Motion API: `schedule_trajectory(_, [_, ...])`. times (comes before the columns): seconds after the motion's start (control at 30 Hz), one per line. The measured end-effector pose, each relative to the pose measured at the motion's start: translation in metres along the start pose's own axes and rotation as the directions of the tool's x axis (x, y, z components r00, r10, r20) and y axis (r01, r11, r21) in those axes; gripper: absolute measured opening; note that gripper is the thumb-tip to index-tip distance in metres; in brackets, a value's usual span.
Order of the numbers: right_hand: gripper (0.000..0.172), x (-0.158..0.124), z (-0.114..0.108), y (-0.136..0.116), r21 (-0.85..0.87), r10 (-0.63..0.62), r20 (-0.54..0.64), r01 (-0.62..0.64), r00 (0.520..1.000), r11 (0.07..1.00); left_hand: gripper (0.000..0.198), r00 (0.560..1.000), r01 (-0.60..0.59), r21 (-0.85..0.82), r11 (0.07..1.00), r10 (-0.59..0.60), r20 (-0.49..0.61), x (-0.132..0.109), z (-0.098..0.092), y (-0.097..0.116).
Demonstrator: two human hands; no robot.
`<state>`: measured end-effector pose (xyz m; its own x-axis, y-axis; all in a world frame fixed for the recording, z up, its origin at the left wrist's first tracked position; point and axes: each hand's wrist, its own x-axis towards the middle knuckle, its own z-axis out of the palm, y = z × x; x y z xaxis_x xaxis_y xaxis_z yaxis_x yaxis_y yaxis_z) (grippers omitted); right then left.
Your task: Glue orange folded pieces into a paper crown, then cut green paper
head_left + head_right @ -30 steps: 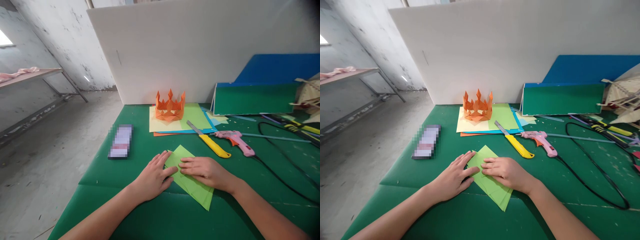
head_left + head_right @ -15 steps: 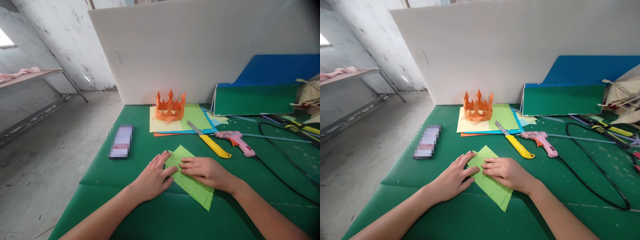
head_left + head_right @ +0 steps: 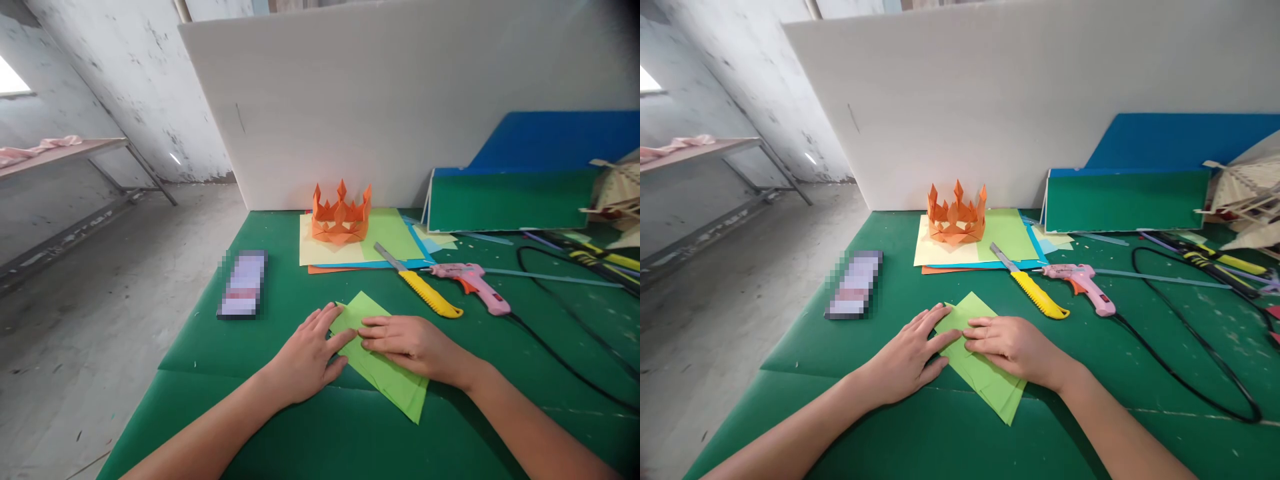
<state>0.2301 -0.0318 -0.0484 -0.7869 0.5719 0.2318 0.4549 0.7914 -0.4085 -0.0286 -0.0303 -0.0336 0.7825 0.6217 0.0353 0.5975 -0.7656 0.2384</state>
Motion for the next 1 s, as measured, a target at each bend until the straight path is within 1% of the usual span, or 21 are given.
schedule_trajectory(0.33, [0.029,0.006,-0.005,-0.017,-0.018,0.05,-0.052,-0.051,0.997,0.999,0.041,0.999,0.011,-0.011,1.0,-0.011,-0.03,0.0,-0.002,0.001])
schedule_trajectory(0.5, [0.027,0.011,-0.006,-0.02,-0.026,0.069,-0.044,-0.07,0.997,0.997,0.042,0.999,0.029,-0.016,0.999,-0.029,-0.042,0.0,-0.004,0.0])
schedule_trajectory(0.7, [0.027,0.018,-0.002,-0.025,-0.027,0.125,-0.082,-0.128,0.989,0.991,0.044,0.998,0.015,-0.018,1.0,-0.016,-0.06,0.0,-0.005,-0.003])
schedule_trajectory(0.8, [0.026,0.019,0.0,-0.026,-0.041,0.154,-0.083,-0.158,0.985,0.987,0.045,0.998,0.016,-0.021,1.0,-0.017,-0.058,-0.001,-0.004,-0.003])
schedule_trajectory(1.0, [0.022,0.022,0.011,-0.023,-0.132,0.203,-0.108,-0.217,0.973,0.967,0.044,0.999,0.02,-0.019,1.0,-0.021,-0.048,0.0,-0.003,-0.002])
